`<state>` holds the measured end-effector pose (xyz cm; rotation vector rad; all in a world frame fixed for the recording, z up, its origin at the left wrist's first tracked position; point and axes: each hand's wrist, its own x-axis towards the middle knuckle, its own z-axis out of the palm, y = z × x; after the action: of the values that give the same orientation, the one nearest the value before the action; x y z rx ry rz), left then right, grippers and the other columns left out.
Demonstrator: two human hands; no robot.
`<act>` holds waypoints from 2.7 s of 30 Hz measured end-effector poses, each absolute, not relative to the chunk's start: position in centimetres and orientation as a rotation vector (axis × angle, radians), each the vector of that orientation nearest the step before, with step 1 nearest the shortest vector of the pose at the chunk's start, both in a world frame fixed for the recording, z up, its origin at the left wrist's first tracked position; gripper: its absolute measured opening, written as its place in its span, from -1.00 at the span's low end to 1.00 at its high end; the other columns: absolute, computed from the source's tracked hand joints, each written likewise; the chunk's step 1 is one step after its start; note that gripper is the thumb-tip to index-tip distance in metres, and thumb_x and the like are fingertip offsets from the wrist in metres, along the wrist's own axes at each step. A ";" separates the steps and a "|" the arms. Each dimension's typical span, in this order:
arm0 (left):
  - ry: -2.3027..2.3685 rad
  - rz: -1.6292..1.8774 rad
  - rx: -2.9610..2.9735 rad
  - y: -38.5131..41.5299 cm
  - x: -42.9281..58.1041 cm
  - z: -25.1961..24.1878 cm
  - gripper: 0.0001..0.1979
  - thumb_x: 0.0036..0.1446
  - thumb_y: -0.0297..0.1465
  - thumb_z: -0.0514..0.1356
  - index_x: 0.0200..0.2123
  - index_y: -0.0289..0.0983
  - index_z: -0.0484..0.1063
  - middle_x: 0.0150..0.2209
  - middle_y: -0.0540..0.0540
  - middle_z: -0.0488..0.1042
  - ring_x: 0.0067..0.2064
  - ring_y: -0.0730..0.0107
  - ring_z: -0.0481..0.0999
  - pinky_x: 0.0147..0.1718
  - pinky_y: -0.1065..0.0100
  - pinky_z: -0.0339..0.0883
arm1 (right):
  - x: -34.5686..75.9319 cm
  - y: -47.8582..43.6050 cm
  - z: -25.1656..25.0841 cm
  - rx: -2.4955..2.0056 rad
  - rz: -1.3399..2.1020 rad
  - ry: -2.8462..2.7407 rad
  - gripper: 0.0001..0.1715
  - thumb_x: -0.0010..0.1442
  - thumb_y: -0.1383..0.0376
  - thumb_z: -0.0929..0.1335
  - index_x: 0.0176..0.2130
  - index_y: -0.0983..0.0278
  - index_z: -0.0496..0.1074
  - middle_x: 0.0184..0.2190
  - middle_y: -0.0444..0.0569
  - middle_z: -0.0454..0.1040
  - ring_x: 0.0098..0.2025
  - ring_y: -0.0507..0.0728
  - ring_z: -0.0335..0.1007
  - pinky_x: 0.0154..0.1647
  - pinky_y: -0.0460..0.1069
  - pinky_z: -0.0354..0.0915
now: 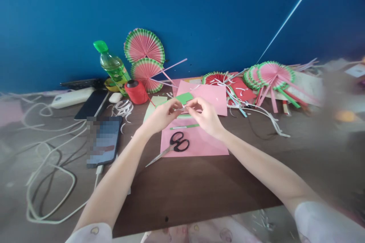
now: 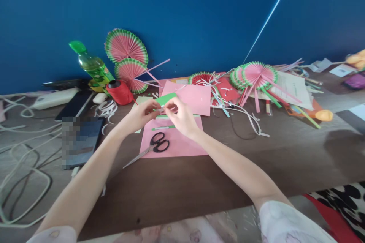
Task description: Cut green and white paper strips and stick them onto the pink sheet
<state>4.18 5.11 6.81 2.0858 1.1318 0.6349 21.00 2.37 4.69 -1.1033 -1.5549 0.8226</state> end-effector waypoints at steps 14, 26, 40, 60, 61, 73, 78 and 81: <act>1.309 0.609 2.315 4.7 4.2 7.7 -0.83 0.07 -0.33 0.14 -0.27 -0.24 0.42 -0.31 -0.02 0.51 -0.32 0.42 0.45 -0.30 0.43 0.25 | 21.7 3.4 4.8 -1.195 1.196 -1.239 -0.80 -0.03 0.28 0.37 -0.40 0.28 0.25 -0.54 -0.16 0.40 -0.41 0.04 0.43 -0.28 0.01 0.32; 1.498 0.637 2.314 5.7 1.4 8.5 -0.80 0.05 -0.29 0.12 -0.25 -0.21 0.43 -0.26 -0.02 0.54 -0.25 0.35 0.49 -0.24 0.43 0.27 | 20.3 1.1 4.4 -0.905 1.000 -2.599 -0.86 0.06 0.38 0.33 -0.28 0.30 0.37 -0.23 -0.02 0.41 -0.17 0.10 0.31 -0.18 -0.01 0.23; 1.548 0.640 2.323 6.4 0.5 8.5 -0.82 0.00 -0.35 0.16 -0.28 -0.23 0.44 -0.25 -0.03 0.53 -0.23 0.34 0.48 -0.20 0.41 0.28 | 21.6 0.3 5.7 -1.032 0.830 -2.795 -0.45 0.11 0.46 0.23 0.10 0.21 0.27 0.02 0.05 0.35 -0.02 0.16 0.29 -0.24 -0.05 0.22; 1.264 0.422 2.275 5.4 1.4 9.2 -0.78 -0.04 -0.28 0.18 -0.30 -0.21 0.48 -0.29 0.00 0.55 -0.24 0.34 0.51 -0.20 0.40 0.32 | 29.0 4.7 7.9 -1.099 1.685 -2.327 -0.49 0.06 0.07 0.33 -0.07 0.30 0.44 -0.46 -0.10 0.30 -0.47 -0.05 0.06 -0.48 -0.12 0.08; 1.256 0.412 2.277 5.4 1.4 9.2 -0.78 -0.04 -0.29 0.18 -0.29 -0.21 0.49 -0.29 0.00 0.55 -0.24 0.35 0.51 -0.20 0.41 0.32 | 29.0 4.7 7.8 -1.089 1.676 -2.334 -0.50 0.04 0.07 0.34 -0.08 0.30 0.45 -0.41 -0.08 0.33 -0.45 -0.04 0.09 -0.47 -0.12 0.09; 1.220 0.436 2.234 5.4 1.2 9.2 -0.78 -0.02 -0.29 0.17 -0.29 -0.21 0.49 -0.30 0.01 0.56 -0.23 0.35 0.52 -0.20 0.40 0.34 | 29.6 4.9 8.0 -1.142 1.697 -2.298 -0.51 -0.01 0.08 0.37 -0.10 0.25 0.46 -0.38 -0.08 0.37 -0.46 -0.04 0.13 -0.48 -0.13 0.12; 1.212 0.409 2.219 5.3 1.5 9.2 -0.76 -0.04 -0.27 0.18 -0.27 -0.21 0.49 -0.29 0.00 0.55 -0.26 0.36 0.52 -0.22 0.40 0.35 | 29.5 5.0 8.0 -1.104 1.681 -2.328 -0.52 -0.01 0.08 0.37 -0.10 0.24 0.47 -0.32 -0.07 0.42 -0.44 -0.03 0.15 -0.45 -0.12 0.12; 1.198 0.367 2.215 5.2 1.8 9.3 -0.76 -0.01 -0.28 0.16 -0.25 -0.20 0.48 -0.31 0.01 0.55 -0.30 0.38 0.51 -0.26 0.42 0.34 | 29.3 4.9 8.0 -1.098 1.689 -2.332 -0.50 -0.01 0.08 0.37 -0.09 0.24 0.47 -0.25 -0.04 0.44 -0.42 -0.03 0.16 -0.46 -0.12 0.11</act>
<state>1.82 5.18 9.30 2.2145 1.1976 0.3667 29.26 4.95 8.04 -1.0982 -2.3321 1.6886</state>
